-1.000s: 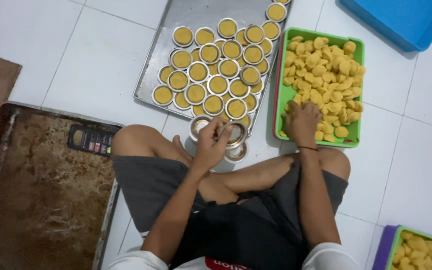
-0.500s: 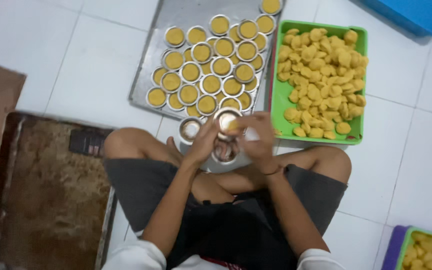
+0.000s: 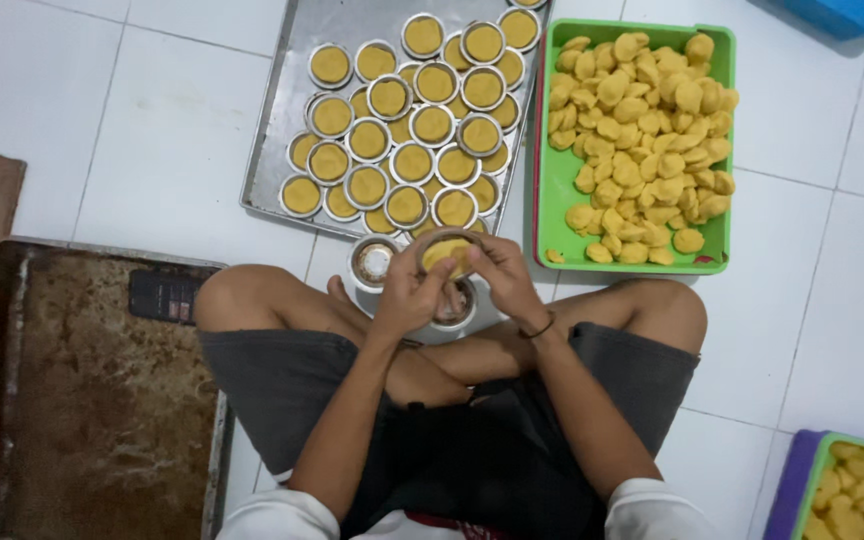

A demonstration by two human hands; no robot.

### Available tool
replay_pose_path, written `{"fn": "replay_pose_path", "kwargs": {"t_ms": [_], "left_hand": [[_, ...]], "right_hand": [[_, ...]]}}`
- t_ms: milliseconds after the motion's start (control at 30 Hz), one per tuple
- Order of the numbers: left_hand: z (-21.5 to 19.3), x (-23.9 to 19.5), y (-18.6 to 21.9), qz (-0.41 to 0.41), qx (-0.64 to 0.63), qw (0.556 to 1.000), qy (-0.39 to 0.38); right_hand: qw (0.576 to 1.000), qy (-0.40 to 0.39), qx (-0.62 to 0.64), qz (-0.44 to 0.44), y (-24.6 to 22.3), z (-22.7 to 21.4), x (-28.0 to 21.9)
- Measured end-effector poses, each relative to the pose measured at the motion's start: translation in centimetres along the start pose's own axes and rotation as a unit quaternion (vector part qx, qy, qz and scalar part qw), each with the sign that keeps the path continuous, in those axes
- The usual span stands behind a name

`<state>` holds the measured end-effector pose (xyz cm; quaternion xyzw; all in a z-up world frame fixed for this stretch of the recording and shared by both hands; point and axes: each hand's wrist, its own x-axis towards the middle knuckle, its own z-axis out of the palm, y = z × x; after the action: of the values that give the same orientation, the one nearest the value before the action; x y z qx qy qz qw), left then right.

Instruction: The person sits on the floor and repeatedly takes yellow dough pieces from a green tray, places them into small round metal molds, presses them down, and arranges the filled molds on a metal baking sheet.

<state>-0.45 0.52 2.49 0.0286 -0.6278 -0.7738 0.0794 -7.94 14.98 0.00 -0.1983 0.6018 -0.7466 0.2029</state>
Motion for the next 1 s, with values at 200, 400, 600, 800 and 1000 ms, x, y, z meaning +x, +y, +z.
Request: {"fn": "replay_pose_path", "kwargs": {"t_ms": [200,400,600,800,1000], "left_hand": [[-0.6,-0.4,-1.1,0.000,0.030,0.999,0.013],[-0.8,-1.0,-0.3,-0.047,-0.002,0.998,0.051],[-1.5,-1.1,-3.3,-0.004,-0.060,0.992,0.110],[-1.4,-0.5,-1.6,0.005,-0.020,0.991,0.134],[-2.1,-3.3,5.1,-0.008,0.106,0.994,0.010]], "right_hand": [[0.991,-0.034,-0.118,-0.052,-0.3,0.0,0.4],[0.991,-0.032,-0.122,-0.046,0.1,0.5,-0.7],[0.987,-0.019,-0.156,-0.026,3.4,-0.6,-1.7],[0.871,-0.053,-0.378,-0.308,-3.8,4.6,-1.9],[0.930,-0.031,-0.308,-0.199,-3.5,3.0,-1.4]]}}
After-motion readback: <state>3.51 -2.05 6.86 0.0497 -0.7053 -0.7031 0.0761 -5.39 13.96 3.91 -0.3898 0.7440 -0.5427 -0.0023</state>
